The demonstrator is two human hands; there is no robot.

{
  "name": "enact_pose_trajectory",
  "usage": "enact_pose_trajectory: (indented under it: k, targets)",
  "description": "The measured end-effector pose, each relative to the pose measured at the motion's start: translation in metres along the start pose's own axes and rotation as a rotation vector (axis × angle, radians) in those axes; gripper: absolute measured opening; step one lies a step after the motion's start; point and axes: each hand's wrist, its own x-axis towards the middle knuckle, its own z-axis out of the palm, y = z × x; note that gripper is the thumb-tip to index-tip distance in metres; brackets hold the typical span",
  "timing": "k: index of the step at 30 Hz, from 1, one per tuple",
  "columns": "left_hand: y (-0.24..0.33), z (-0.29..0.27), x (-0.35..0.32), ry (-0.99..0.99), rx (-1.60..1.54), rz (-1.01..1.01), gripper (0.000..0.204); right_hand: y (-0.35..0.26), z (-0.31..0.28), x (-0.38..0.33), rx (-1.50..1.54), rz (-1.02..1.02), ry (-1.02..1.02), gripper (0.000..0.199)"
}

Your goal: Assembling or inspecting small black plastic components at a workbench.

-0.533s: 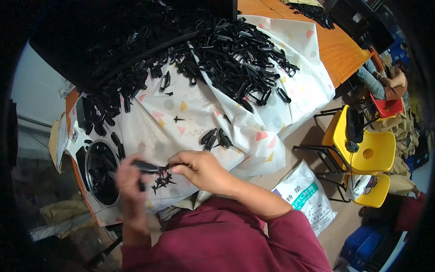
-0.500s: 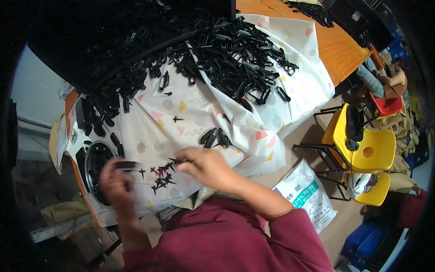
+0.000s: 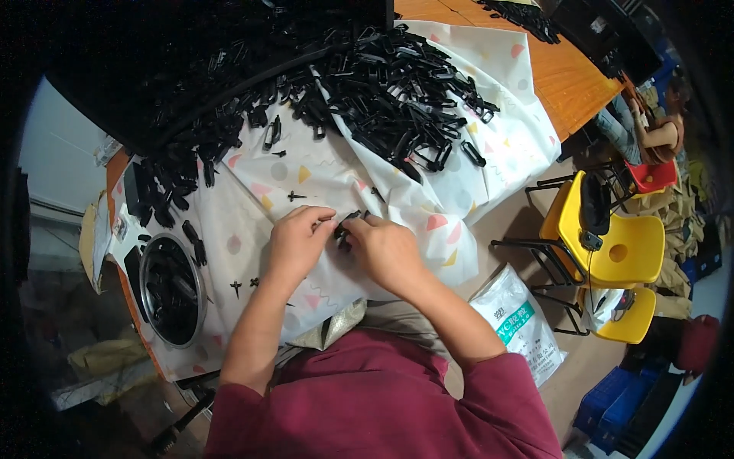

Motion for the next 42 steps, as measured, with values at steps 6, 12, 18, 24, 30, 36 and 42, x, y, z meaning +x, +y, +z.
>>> enact_pose_trajectory:
  k: [6, 12, 18, 24, 30, 36, 42]
  targets:
    - [0.015, 0.01, -0.006, -0.131, 0.243, -0.04, 0.01, 0.027, 0.006, 0.04, -0.369, -0.403, 0.042, 0.015]
    - [0.006, 0.03, -0.017, -0.106, 0.553, 0.08, 0.023, 0.027, 0.004, 0.043, 0.127, -0.102, 0.214, 0.021]
    - [0.002, 0.009, -0.014, 0.001, 0.132, -0.203, 0.025, 0.013, 0.006, 0.024, 0.867, 0.058, 0.162, 0.03]
    - [0.006, 0.023, -0.035, 0.164, -1.015, -0.441, 0.016, -0.018, 0.009, 0.011, 0.322, -0.279, 0.258, 0.032]
    - [-0.008, 0.005, -0.044, 0.158, -1.271, -0.426, 0.031, -0.029, 0.006, -0.001, 0.352, -0.395, 0.093, 0.046]
    - [0.001, -0.004, -0.042, 0.015, -1.223, -0.346, 0.034, -0.021, 0.009, -0.005, 0.558, -0.217, 0.323, 0.032]
    - [0.011, -0.02, -0.043, 0.028, -0.899, -0.27, 0.034, -0.021, -0.008, 0.001, 0.326, -0.439, 0.321, 0.033]
